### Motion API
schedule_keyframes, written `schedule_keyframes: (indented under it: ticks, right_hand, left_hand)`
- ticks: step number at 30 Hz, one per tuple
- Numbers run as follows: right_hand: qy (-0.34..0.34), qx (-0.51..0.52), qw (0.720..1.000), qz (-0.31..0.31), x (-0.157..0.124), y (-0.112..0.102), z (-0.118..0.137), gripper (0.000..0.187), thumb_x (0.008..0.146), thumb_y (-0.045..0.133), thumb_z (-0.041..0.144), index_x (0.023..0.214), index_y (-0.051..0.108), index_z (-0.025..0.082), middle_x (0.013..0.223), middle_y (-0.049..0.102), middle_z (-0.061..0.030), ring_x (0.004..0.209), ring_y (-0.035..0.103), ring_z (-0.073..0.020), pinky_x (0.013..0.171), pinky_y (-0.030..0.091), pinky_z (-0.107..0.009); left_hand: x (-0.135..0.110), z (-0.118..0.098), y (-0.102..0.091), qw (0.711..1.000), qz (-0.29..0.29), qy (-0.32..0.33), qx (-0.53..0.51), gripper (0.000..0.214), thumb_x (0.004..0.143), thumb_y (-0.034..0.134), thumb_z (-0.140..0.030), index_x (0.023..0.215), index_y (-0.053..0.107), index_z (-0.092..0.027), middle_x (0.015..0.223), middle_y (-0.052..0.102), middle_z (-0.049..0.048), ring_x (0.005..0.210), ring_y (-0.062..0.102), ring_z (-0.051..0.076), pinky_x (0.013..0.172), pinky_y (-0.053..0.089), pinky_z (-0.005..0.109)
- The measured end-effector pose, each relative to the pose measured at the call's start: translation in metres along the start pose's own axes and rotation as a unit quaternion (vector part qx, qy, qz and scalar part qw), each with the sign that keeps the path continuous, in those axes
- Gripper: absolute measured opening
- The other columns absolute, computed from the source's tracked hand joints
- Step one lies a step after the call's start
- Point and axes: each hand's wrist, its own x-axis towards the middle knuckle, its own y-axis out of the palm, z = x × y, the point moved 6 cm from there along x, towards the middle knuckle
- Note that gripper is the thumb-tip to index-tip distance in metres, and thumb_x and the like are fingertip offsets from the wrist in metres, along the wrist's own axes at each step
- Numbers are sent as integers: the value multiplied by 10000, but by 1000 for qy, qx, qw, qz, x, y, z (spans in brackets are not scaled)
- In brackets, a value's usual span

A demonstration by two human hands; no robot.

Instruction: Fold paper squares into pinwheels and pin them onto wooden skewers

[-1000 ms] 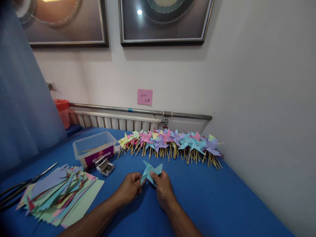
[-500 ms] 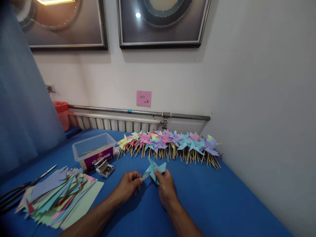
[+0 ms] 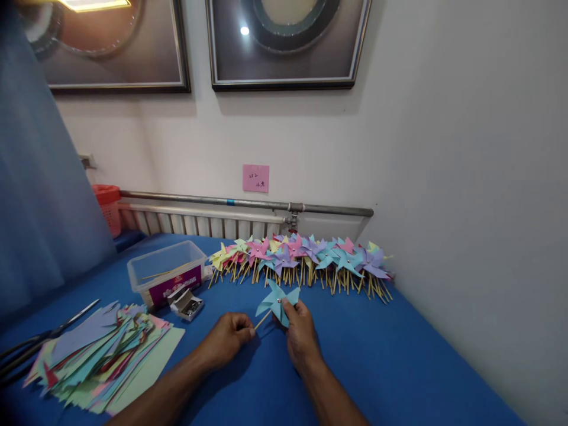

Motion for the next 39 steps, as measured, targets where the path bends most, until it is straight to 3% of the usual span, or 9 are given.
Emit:
schedule_keyframes:
  ticks: [9,13,19,24,29,32,34,36,39]
  right_hand:
    - [-5,-9,1000,-4,4,-4,-4,324,642,839,450,765,661,209,702,715,-2,640,645,-195,597,480,-300]
    - [-11,-29,999,-13,7,-8,-6,341,683,806,505,781,655,215,704,707,1,616,644,-191,598,472,-302]
    - [-105,-145,983,-48,6,-15,6,328,699,784,502,859,692,230,771,718,-18,712,654,-219,655,492,-310]
    - [-156,-270,950,9,-11,2,11,306,824,670,501,967,722,235,890,741,-46,822,656,-238,755,491,-324]
    - [-172,-327,922,113,-29,25,8,249,845,656,478,854,736,243,789,717,-23,764,632,-214,727,462,-301]
    - [-154,-299,940,54,-22,14,9,300,848,630,524,776,698,241,640,642,4,631,575,-186,632,428,-289]
    - [-151,-261,953,-38,-14,-3,14,336,818,644,552,932,702,241,702,669,-6,668,597,-201,650,448,-300]
    - [-171,-251,949,-86,-7,-14,21,470,803,665,544,1163,665,242,955,723,-53,853,647,-231,766,480,-325]
    - [-201,-253,943,-75,-2,-18,28,541,815,661,533,1282,624,263,1275,657,-85,1150,598,-265,927,458,-350]
  left_hand:
    - [0,2,0,999,-11,-19,-39,210,747,634,-351,681,574,-161,527,433,-58,496,351,87,507,253,238]
    - [5,8,-3,996,-46,-15,-79,254,733,666,-390,671,574,-162,510,418,-63,473,340,80,491,241,236]
    - [8,10,-11,994,-92,-10,-56,214,759,611,-361,683,579,-164,520,438,-54,479,373,93,482,262,235]
    - [9,9,-14,992,-112,4,-54,196,777,592,-332,673,559,-168,520,426,-56,482,364,90,492,268,228]
    - [10,9,-13,992,-113,19,-54,215,773,594,-352,666,561,-169,526,431,-51,493,370,100,501,268,233]
    - [9,8,-14,992,-118,15,-46,209,773,583,-350,670,573,-169,529,435,-49,497,373,104,508,273,237]
    - [9,9,-14,992,-120,10,-50,207,775,584,-349,672,574,-170,532,434,-49,500,371,103,513,273,238]
    - [9,10,-12,992,-112,10,-54,208,778,591,-349,671,571,-171,537,433,-49,505,378,103,517,272,237]
    - [9,11,-9,994,-95,9,-55,211,781,597,-344,664,561,-173,531,424,-51,501,378,100,515,262,235]
